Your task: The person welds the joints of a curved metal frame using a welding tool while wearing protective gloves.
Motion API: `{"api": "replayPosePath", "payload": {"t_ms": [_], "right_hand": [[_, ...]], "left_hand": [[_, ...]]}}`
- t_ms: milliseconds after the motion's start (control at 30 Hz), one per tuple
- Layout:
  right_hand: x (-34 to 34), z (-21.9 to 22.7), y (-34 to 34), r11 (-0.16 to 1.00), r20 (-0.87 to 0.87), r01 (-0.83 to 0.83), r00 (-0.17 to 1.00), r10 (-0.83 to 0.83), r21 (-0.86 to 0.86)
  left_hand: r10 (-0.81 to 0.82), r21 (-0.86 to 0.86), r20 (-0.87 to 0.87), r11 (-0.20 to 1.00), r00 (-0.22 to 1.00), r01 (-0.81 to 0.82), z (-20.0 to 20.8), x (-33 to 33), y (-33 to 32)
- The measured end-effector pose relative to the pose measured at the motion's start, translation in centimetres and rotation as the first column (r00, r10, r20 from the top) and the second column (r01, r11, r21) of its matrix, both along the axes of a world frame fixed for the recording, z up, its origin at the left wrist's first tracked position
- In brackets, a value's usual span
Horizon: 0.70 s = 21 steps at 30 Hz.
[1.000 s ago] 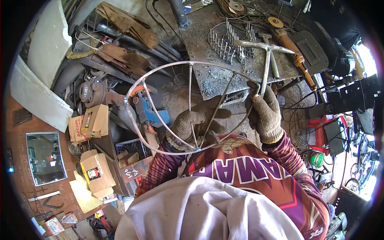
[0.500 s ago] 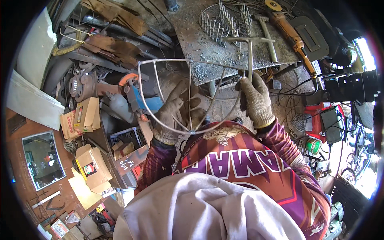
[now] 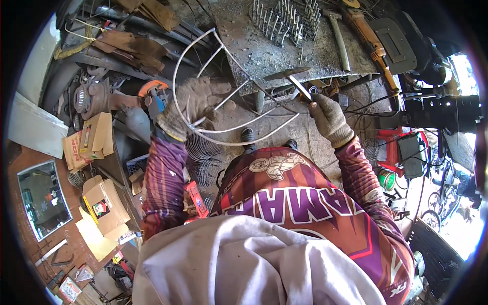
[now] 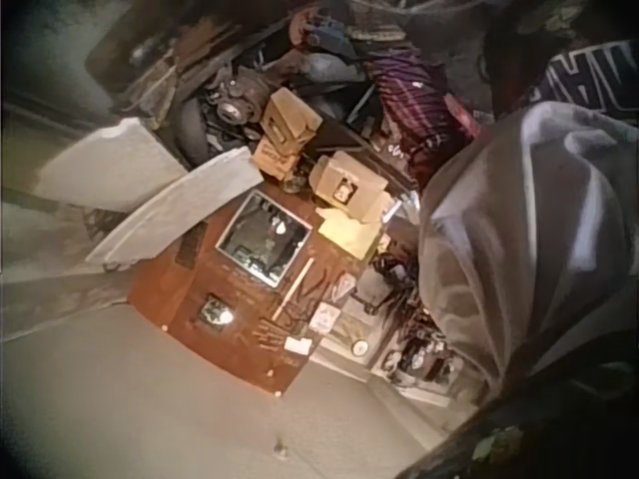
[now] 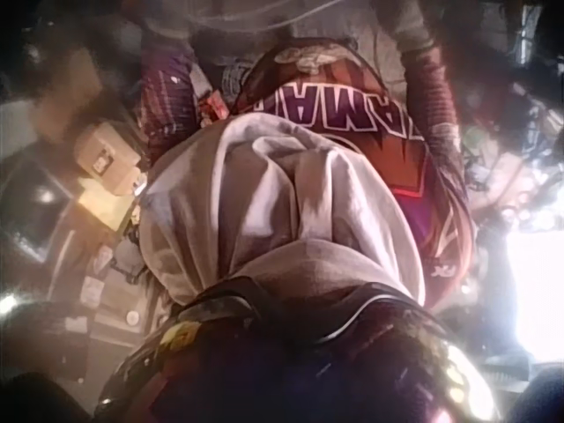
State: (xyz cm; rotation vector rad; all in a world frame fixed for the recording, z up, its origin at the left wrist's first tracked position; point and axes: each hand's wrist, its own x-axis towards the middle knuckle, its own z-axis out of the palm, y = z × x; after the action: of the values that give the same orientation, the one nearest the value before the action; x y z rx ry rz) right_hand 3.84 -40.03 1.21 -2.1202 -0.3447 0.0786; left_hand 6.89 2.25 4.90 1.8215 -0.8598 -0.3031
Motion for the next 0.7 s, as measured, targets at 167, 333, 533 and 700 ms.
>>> {"api": "replayPosePath", "payload": {"t_ms": [167, 333, 533, 700], "right_hand": [[1.7, 1.5, 1.1, 0.993, 0.251, -0.056, 0.965, 0.08, -0.101], [2.4, 2.7, 1.5, 0.977, 0.293, -0.128, 0.94, 0.174, -0.17], [2.0, 1.1, 1.8, 0.948, 0.272, -0.107, 0.943, 0.193, -0.301], [2.2, 0.5, 2.2, 0.962, 0.314, -0.091, 0.934, 0.172, -0.256]], "left_hand": [[0.013, 0.379, 0.209, 0.921, 0.978, -0.093, 2.4, 1.8, 0.5], [0.098, 0.198, -0.218, 0.979, 0.971, -0.054, 6.4, 3.1, -2.6], [0.098, 0.192, -0.246, 0.98, 0.964, -0.05, 7.5, 3.3, -3.4], [0.089, 0.192, -0.241, 0.981, 0.966, -0.042, 7.4, 3.8, -3.6]]}}
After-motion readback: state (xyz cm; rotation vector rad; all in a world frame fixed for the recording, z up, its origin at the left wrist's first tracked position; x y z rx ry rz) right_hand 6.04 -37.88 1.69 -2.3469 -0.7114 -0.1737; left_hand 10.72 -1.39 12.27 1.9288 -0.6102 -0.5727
